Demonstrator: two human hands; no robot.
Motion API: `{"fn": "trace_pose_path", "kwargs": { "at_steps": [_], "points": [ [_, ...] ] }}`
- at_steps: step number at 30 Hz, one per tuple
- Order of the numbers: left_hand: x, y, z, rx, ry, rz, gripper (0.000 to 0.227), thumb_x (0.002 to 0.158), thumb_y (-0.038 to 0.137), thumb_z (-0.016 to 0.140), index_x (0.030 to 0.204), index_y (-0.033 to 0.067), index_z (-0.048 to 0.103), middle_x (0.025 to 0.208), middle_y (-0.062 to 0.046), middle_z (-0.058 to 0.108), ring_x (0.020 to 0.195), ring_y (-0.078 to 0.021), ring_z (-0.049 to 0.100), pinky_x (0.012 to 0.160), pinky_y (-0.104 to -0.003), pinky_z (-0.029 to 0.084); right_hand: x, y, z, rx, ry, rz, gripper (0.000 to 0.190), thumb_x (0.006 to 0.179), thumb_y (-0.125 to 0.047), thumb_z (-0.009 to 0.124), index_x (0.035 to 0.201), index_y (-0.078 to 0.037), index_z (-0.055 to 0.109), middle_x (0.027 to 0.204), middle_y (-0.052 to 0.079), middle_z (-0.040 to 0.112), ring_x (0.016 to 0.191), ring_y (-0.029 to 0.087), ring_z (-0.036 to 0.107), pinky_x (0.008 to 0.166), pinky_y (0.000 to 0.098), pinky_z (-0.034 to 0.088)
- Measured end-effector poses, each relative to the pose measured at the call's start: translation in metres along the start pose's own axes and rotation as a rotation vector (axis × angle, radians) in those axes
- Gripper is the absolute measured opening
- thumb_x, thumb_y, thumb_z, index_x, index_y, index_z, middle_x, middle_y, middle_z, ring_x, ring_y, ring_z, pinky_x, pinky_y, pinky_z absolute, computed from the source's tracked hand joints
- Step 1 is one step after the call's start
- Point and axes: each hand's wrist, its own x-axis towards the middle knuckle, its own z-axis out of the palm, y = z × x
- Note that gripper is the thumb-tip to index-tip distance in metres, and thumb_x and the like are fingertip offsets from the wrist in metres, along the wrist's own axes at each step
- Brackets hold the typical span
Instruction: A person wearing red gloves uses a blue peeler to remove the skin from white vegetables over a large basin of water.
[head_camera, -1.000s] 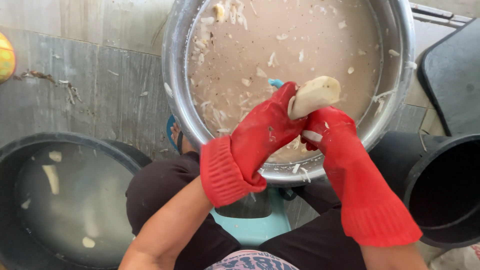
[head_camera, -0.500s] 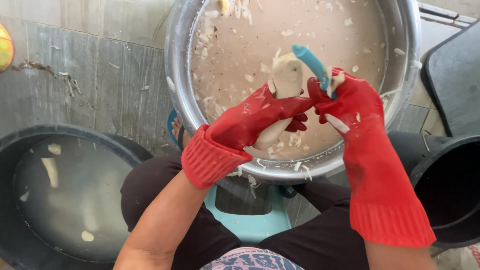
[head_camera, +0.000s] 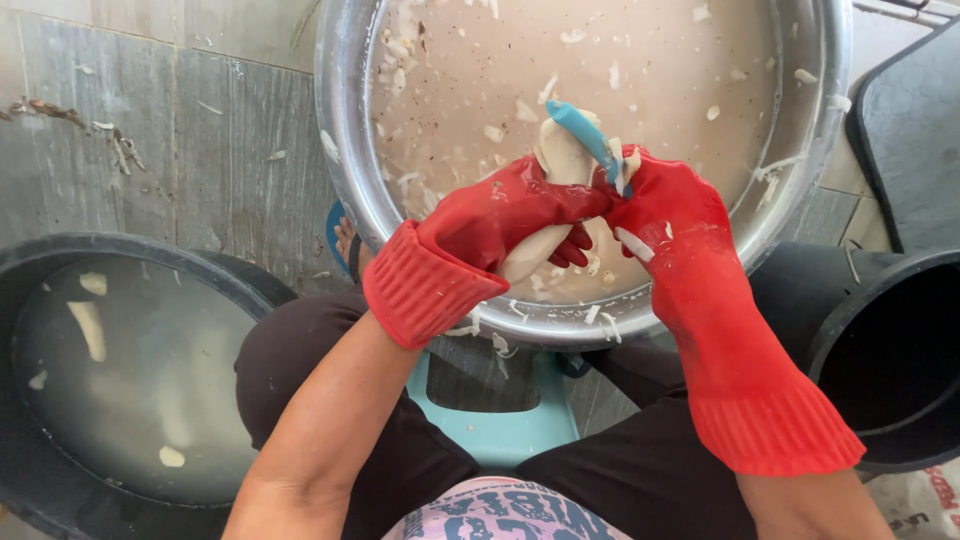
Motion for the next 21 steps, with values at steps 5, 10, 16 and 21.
{"fn": "trace_pose_path", "kwargs": {
  "at_steps": [5, 10, 16, 21],
  "points": [
    [-0.001, 0.003, -0.014, 0.031, -0.071, -0.093, 0.058, 0.085, 0.034, 0.06, 0.101, -0.0219, 0.065, 0.088, -0.027, 0.073, 0.095, -0.0298, 0.075, 0.096, -0.029, 0.061, -0.003, -0.003, -0.001, -0.018, -0.015, -0.006, 0.018, 0.096, -0.035, 0.05, 0.1, -0.022, 0.062, 0.062, 0.005, 0.07, 0.057, 0.022, 0.07, 0.068, 0.035, 0.052],
    [-0.008, 0.003, -0.013, -0.049, -0.058, 0.018, 0.047, 0.084, 0.036, 0.062, 0.097, -0.0075, 0.075, 0.09, -0.027, 0.077, 0.087, -0.031, 0.079, 0.092, -0.043, 0.065, 0.001, -0.018, 0.0, -0.042, -0.028, -0.003, 0.016, 0.096, -0.025, 0.049, 0.097, -0.02, 0.065, 0.063, 0.006, 0.069, 0.056, 0.022, 0.068, 0.062, 0.0354, 0.052],
    [-0.006, -0.027, -0.019, 0.494, -0.025, 0.647, 0.042, 0.103, 0.033, 0.047, 0.088, 0.0059, 0.076, 0.083, -0.003, 0.078, 0.071, -0.0139, 0.079, 0.075, -0.026, 0.067, 0.034, -0.05, -0.014, -0.048, -0.027, 0.014, 0.019, 0.096, -0.015, 0.049, 0.094, -0.019, 0.067, 0.064, 0.007, 0.068, 0.054, 0.022, 0.066, 0.057, 0.0357, 0.052],
    [0.002, 0.001, 0.004, 0.046, -0.147, -0.257, 0.043, 0.08, 0.042, 0.073, 0.082, -0.0007, 0.075, 0.077, -0.024, 0.077, 0.072, -0.0324, 0.08, 0.078, -0.04, 0.067, 0.068, -0.001, -0.001, -0.13, 0.084, 0.0, 0.029, 0.092, -0.051, 0.058, 0.08, -0.028, 0.071, 0.056, -0.006, 0.068, 0.081, 0.022, 0.076, 0.075, 0.0411, 0.057]
  ]
}}
